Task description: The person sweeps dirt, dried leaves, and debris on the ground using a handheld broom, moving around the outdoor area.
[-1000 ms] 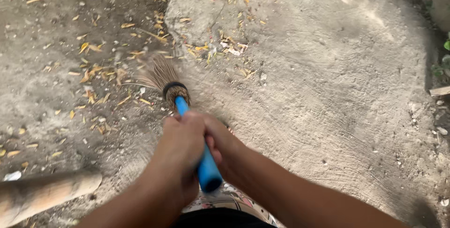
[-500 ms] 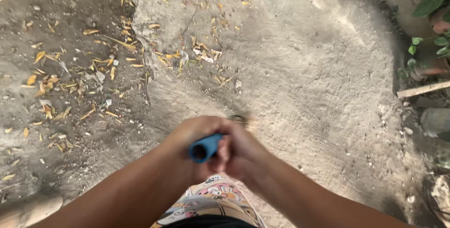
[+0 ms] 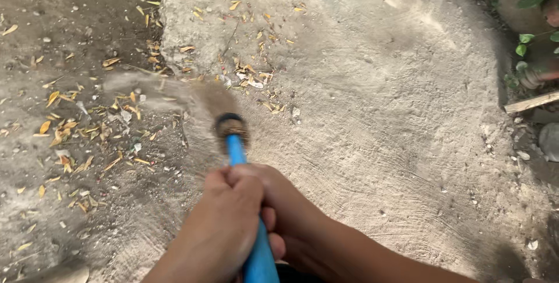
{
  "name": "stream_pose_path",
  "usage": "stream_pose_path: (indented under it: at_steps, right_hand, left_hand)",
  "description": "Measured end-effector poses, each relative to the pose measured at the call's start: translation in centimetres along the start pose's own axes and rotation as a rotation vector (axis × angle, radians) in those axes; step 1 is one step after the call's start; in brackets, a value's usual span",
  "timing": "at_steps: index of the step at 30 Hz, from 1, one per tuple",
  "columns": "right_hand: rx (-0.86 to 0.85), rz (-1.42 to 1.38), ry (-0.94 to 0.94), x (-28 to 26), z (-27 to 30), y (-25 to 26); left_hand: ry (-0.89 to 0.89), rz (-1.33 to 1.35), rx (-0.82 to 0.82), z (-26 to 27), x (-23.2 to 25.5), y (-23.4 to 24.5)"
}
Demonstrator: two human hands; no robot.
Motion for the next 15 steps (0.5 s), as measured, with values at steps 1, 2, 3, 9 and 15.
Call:
stream_pose_path:
  at_steps: [1, 2, 3, 9, 15]
  right_hand:
    - [0.092, 0.058, 0.003, -0.4, 1.0, 1.1]
    - [0.098, 0.056, 0.005, -0.9, 1.6, 1.9]
    - [0.203, 0.025, 0.020, -1.5, 2.0, 3.7]
    - [0.426, -0.038, 0.074, -5.2, 0.3, 12.4]
    - [0.164, 0.076, -0.089, -4.7, -6.9, 10.2]
  left_hand:
    - [0.025, -0.073, -0.050, 0.1, -0.1, -0.6]
    - [0.025, -0.076, -0.055, -0.3, -0.2, -1.2]
    - [0.033, 0.109, -0.219, -0.8, -0.3, -3.1]
    - [0.105, 0.440, -0.595, -7.3, 1.6, -11.9]
    - [0.071, 0.586, -0.132, -9.4, 1.1, -6.5]
Point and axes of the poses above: each hand's wrist, its own z-axis away from the middle knuckle, its own y-axis out of the back of the hand, x = y × z, the point moved 6 cm from there along -z, towards the middle knuckle, and after that the axes turned 5 degrees about x, right-handed, at the moved point
